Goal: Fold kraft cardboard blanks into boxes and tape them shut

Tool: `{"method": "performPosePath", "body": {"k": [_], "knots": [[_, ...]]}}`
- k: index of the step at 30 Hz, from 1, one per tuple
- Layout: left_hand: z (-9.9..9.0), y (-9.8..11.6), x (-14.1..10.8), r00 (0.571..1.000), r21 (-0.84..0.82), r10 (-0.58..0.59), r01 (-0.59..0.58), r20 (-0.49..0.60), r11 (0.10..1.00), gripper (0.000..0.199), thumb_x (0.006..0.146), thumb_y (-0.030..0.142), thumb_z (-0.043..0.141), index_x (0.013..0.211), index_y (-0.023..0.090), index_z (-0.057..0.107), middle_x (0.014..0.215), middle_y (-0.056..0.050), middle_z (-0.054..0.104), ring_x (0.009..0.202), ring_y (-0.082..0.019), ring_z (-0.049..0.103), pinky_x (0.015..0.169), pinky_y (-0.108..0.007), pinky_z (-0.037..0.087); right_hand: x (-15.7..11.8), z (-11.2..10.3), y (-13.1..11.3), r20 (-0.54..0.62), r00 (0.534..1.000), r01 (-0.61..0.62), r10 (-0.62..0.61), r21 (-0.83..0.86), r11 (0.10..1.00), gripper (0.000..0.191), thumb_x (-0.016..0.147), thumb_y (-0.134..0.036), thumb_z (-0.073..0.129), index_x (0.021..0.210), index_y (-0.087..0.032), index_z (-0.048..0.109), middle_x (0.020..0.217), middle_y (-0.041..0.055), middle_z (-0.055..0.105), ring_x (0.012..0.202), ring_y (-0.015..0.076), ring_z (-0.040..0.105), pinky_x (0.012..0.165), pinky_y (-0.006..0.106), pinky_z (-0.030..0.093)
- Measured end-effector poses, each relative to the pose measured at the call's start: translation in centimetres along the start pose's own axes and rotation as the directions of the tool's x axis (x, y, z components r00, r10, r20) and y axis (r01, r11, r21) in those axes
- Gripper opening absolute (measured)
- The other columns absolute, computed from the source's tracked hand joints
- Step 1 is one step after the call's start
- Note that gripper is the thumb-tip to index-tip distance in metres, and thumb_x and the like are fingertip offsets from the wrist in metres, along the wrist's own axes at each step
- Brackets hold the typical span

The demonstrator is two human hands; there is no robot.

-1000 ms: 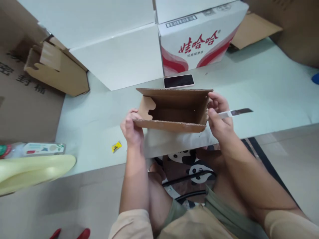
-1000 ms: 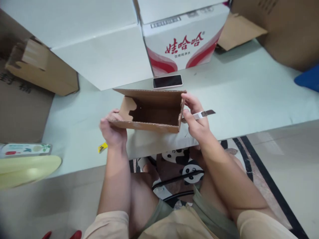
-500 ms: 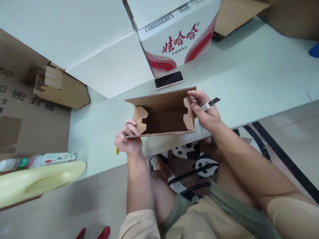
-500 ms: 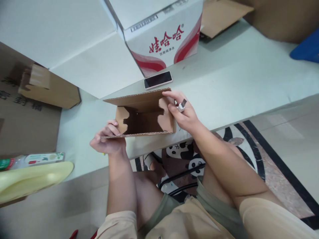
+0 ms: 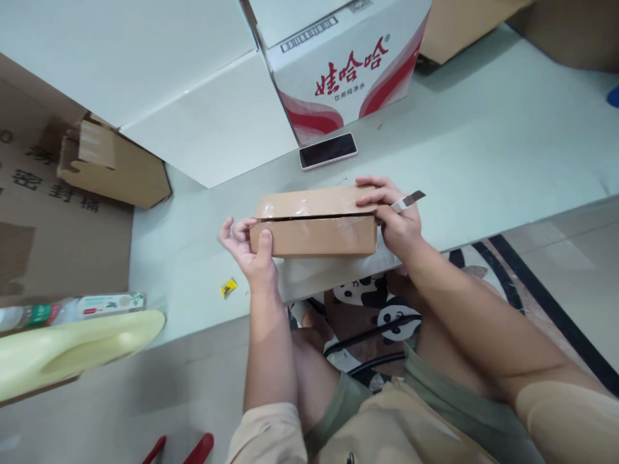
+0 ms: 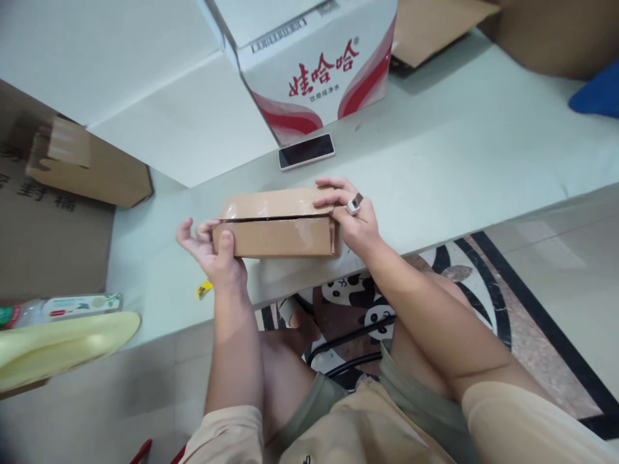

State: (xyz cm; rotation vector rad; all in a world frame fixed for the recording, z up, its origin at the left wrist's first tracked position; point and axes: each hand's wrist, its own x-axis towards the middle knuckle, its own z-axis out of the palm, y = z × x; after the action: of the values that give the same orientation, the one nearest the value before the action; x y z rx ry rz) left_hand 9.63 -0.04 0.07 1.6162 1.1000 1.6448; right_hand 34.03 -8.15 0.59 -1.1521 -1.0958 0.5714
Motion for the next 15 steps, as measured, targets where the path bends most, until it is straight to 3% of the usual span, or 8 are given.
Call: {"method": "performPosePath", "body": {"k": [3,6,8,10,12,14,15], "knots": [[-0.4,0.0,0.1,0.996,0.158,0.034,-0.047,0.083,0.986,0.049,0.079,0.061,0.069,0.113,0.026,0.065,0.137,-0.008,0.057,0.128,-0.026,0.057,0.112,-0.044,0.043,-0.2,-0.5,0.3,0.043,0.999,0.01,-0.01,0.015,1.0,0.025,0.072,-0.022,0.052,0.081,-0.028,0.074,0.126,0.0015,0.069,0.126,0.0308,0.059,0.112,0.056,0.043],[-0.5,0.5,0.2,0.987,0.161,0.003,-0.029,0.162,0.986,0.032,0.086,0.051,0.065,0.098,0.024,0.076,0.133,-0.007,0.063,0.13,-0.026,0.057,0.116,-0.047,0.041,-0.3,-0.8,0.7,0.062,0.998,0.011,-0.014,0.054,0.998,0.032,0.066,-0.019,0.05,0.084,-0.029,0.075,0.128,-0.0004,0.068,0.127,0.0303,0.058,0.11,0.055,0.045],[-0.5,0.6,0.3,0.988,0.129,-0.012,-0.009,0.154,0.992,0.029,0.086,0.047,0.065,0.098,0.023,0.077,0.126,-0.007,0.068,0.128,-0.026,0.059,0.115,-0.048,0.042,-0.1,-0.8,1.1,0.027,1.0,-0.014,0.012,0.08,0.997,0.041,0.067,-0.018,0.048,0.097,-0.03,0.074,0.13,-0.0003,0.068,0.126,0.029,0.06,0.105,0.052,0.049],[-0.7,0.4,0.6,0.994,0.081,-0.043,0.035,0.097,0.996,0.026,0.083,0.044,0.068,0.096,0.023,0.078,0.125,-0.007,0.07,0.128,-0.026,0.06,0.115,-0.048,0.043,0.2,-0.9,1.6,-0.07,0.995,-0.064,0.069,0.071,0.995,0.047,0.07,-0.018,0.046,0.109,-0.03,0.069,0.127,0.0014,0.069,0.123,0.0273,0.062,0.103,0.05,0.05],[-1.3,-0.4,1.1,0.995,-0.015,-0.105,0.104,-0.004,0.994,0.024,0.079,0.041,0.07,0.092,0.022,0.077,0.123,-0.007,0.071,0.128,-0.026,0.061,0.114,-0.047,0.044,0.5,-0.9,2.1,-0.17,0.974,-0.149,0.151,0.021,0.989,0.041,0.074,-0.02,0.046,0.109,-0.028,0.067,0.12,0.0034,0.071,0.12,0.0263,0.064,0.103,0.049,0.05],[-2.2,-1.5,1.6,0.975,-0.133,-0.19,0.174,-0.118,0.976,0.026,0.074,0.04,0.071,0.09,0.02,0.075,0.12,-0.008,0.072,0.126,-0.026,0.062,0.112,-0.045,0.046,0.7,-0.8,2.4,-0.173,0.954,-0.255,0.245,-0.04,0.966,0.028,0.078,-0.024,0.05,0.099,-0.025,0.069,0.111,0.0048,0.073,0.117,0.0267,0.065,0.105,0.05,0.049],[-2.6,-2.1,1.9,0.958,-0.182,-0.237,0.207,-0.161,0.961,0.028,0.074,0.041,0.071,0.091,0.02,0.074,0.118,-0.008,0.073,0.123,-0.026,0.063,0.11,-0.044,0.047,0.6,-0.6,2.5,-0.122,0.95,-0.297,0.288,-0.061,0.953,0.023,0.081,-0.027,0.051,0.095,-0.024,0.069,0.109,0.0054,0.074,0.116,0.0272,0.065,0.106,0.051,0.048]]}}
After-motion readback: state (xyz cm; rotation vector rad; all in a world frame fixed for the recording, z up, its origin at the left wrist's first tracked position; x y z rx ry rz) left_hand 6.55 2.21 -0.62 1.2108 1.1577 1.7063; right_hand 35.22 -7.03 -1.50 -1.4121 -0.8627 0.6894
